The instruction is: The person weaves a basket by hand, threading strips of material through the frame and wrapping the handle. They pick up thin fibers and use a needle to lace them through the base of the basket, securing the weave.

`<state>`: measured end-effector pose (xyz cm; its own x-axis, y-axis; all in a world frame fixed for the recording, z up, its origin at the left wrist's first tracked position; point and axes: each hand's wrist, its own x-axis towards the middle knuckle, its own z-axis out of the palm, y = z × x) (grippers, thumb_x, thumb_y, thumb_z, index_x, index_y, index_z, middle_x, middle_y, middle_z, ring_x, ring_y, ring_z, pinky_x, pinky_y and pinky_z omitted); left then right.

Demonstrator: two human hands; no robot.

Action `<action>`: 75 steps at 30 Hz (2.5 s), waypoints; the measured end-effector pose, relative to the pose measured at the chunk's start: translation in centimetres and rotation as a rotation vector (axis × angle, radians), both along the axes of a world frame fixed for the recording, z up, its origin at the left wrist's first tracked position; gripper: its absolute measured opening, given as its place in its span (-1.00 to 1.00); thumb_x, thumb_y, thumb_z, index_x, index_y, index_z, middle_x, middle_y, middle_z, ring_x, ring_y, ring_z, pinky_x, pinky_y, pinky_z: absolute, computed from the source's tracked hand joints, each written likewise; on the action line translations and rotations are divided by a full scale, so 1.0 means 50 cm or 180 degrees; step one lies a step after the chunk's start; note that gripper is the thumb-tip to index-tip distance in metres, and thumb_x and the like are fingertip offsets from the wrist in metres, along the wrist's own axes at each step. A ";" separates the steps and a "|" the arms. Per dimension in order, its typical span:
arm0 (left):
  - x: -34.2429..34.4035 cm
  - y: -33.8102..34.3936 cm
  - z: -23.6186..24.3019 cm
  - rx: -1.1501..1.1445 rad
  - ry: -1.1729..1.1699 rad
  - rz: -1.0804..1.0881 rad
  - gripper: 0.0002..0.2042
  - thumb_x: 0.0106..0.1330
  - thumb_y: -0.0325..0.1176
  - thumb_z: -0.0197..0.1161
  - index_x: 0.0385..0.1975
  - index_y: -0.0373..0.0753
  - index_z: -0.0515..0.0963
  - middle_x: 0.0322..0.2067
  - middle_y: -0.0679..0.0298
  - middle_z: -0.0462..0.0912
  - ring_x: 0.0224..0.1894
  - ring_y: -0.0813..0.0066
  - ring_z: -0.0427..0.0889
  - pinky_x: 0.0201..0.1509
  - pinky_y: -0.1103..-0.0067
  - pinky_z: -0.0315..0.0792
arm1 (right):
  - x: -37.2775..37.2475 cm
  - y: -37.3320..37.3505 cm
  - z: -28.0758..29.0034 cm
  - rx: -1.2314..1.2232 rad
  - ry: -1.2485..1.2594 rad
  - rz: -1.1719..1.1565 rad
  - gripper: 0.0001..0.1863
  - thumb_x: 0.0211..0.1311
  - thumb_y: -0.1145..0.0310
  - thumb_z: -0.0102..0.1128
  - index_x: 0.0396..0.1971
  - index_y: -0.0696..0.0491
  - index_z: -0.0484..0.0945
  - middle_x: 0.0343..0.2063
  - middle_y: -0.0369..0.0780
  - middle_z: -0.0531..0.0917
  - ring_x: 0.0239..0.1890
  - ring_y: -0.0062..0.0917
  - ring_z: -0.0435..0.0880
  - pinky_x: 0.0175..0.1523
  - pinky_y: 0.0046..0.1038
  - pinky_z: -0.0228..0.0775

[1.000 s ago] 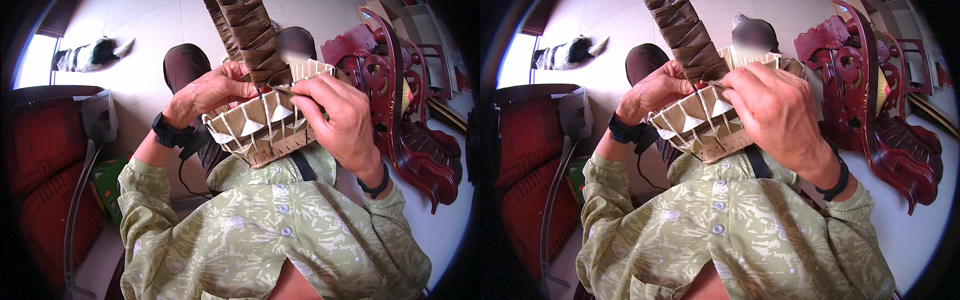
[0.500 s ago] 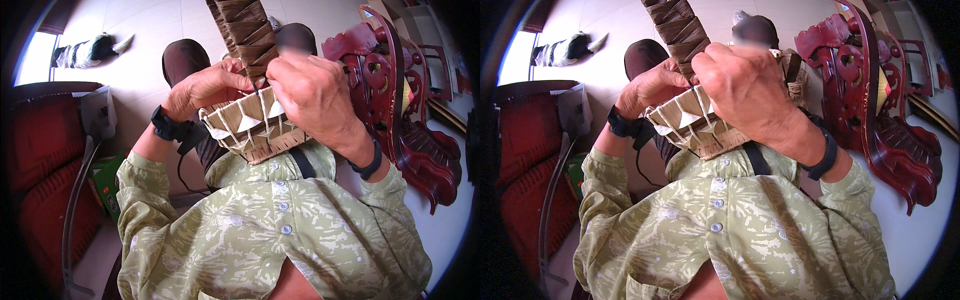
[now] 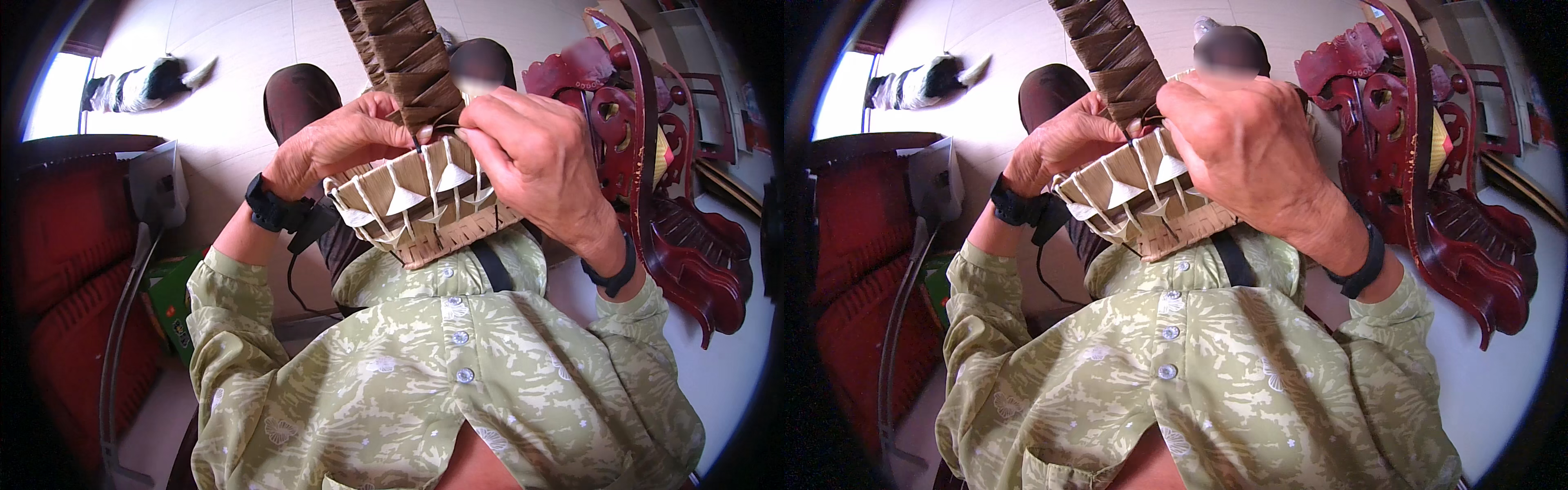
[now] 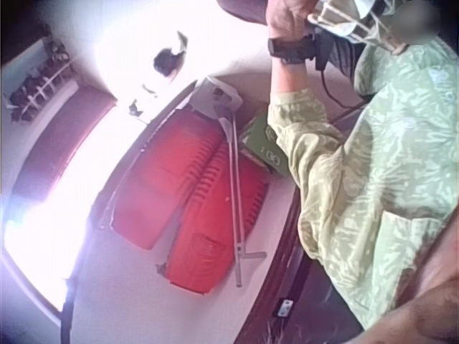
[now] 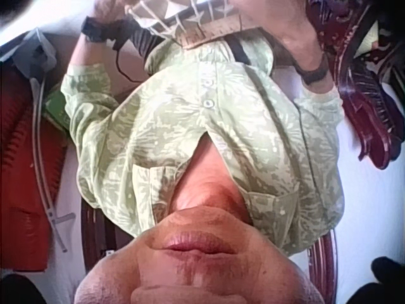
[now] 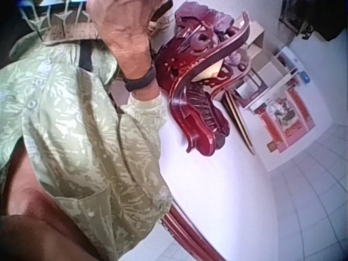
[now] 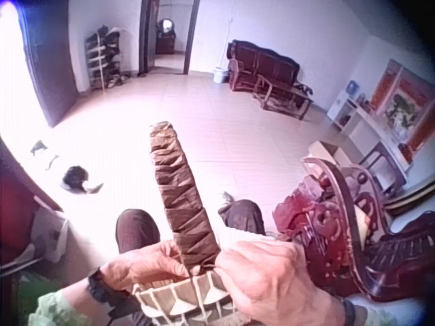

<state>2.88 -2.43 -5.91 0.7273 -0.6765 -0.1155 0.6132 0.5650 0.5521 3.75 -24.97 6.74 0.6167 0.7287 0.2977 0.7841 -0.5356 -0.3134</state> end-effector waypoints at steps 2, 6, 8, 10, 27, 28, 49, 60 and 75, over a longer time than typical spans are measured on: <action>0.000 0.003 0.001 -0.0075 -0.0143 -0.0035 -0.71 0.31 -0.51 0.34 0.02 -0.37 0.59 -0.15 0.21 0.75 -0.14 0.49 0.73 0.02 0.57 0.63 | 0.001 0.013 -0.004 0.0010 0.0081 0.0025 -0.89 0.09 0.56 0.31 -0.44 0.15 0.53 -0.51 -0.15 0.58 -0.46 -0.19 0.62 -0.35 -0.28 0.43; -0.002 0.016 0.010 0.0466 -0.0182 0.0140 -0.69 0.32 -0.52 0.29 0.05 -0.36 0.57 -0.14 0.27 0.73 -0.16 0.52 0.71 0.00 0.60 0.61 | 0.008 0.022 0.001 -0.0089 0.0291 0.0086 -0.89 0.14 0.47 0.24 -0.45 0.10 0.47 -0.50 -0.14 0.59 -0.42 -0.17 0.65 -0.34 -0.21 0.44; -0.001 0.021 0.013 0.0505 -0.0144 0.0013 -0.64 0.31 -0.52 0.32 0.12 -0.31 0.55 -0.09 0.28 0.71 -0.07 0.52 0.66 0.13 0.55 0.55 | 0.010 0.010 0.010 -0.0019 0.0576 -0.0143 -0.92 0.16 0.46 0.24 -0.41 0.09 0.50 -0.48 -0.13 0.61 -0.41 -0.16 0.65 -0.33 -0.21 0.46; 0.000 0.021 0.009 0.0691 -0.0213 -0.0081 -0.64 0.33 -0.50 0.31 0.13 -0.31 0.54 -0.09 0.29 0.70 -0.07 0.53 0.65 0.14 0.57 0.54 | 0.013 -0.001 0.015 -0.0075 0.0725 -0.0354 -0.93 0.17 0.46 0.25 -0.36 0.07 0.56 -0.46 -0.13 0.64 -0.41 -0.17 0.66 -0.33 -0.21 0.47; -0.001 0.007 0.028 0.1017 -0.0447 0.0333 -0.59 0.29 -0.65 0.20 0.16 -0.31 0.52 -0.03 0.23 0.72 0.00 0.46 0.70 0.21 0.55 0.54 | 0.009 -0.005 0.030 -0.0105 0.0567 -0.0281 -0.86 0.17 0.37 0.30 -0.34 0.10 0.56 -0.42 -0.15 0.65 -0.35 -0.14 0.67 -0.25 -0.19 0.48; 0.004 0.012 0.026 0.0682 -0.0060 0.0164 -0.57 0.30 -0.60 0.24 0.19 -0.30 0.49 -0.01 0.26 0.70 0.03 0.46 0.68 0.24 0.50 0.54 | 0.012 -0.006 0.028 -0.0099 0.0382 -0.0156 -0.85 0.08 0.50 0.38 -0.35 0.14 0.59 -0.41 -0.14 0.66 -0.35 -0.23 0.64 -0.24 -0.33 0.45; 0.024 0.008 0.004 -0.0305 0.0061 -0.0320 -0.74 0.25 -0.47 0.42 -0.09 -0.29 0.60 -0.18 0.39 0.69 -0.03 0.51 0.64 0.24 0.54 0.48 | 0.046 0.000 0.002 -0.0010 -0.0330 0.0436 -0.86 0.02 0.57 0.33 -0.38 0.11 0.60 -0.46 -0.21 0.57 -0.41 -0.28 0.53 -0.26 -0.32 0.33; 0.015 0.009 0.009 -0.0287 0.0029 -0.0282 -0.69 0.25 -0.48 0.42 -0.01 -0.27 0.59 -0.15 0.37 0.70 -0.03 0.49 0.65 0.21 0.51 0.50 | 0.010 0.012 -0.010 0.0242 -0.0028 0.0158 -0.90 0.03 0.49 0.32 -0.50 0.05 0.53 -0.49 -0.23 0.51 -0.38 -0.32 0.57 -0.19 -0.30 0.32; 0.012 0.020 0.005 -0.0336 0.0089 -0.0192 -0.60 0.29 -0.49 0.39 0.11 -0.31 0.50 -0.09 0.28 0.70 0.00 0.42 0.66 0.24 0.48 0.51 | 0.015 0.077 0.021 -0.0542 0.0516 -0.0596 -0.85 0.09 0.37 0.23 -0.51 0.11 0.70 -0.49 0.00 0.69 -0.36 -0.12 0.73 -0.13 -0.16 0.54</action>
<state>3.46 -1.42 -5.68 0.6825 -0.7284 -0.0610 0.6621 0.5807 0.4736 4.48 -21.13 7.79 0.7747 0.6288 0.0674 0.6138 -0.7219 -0.3197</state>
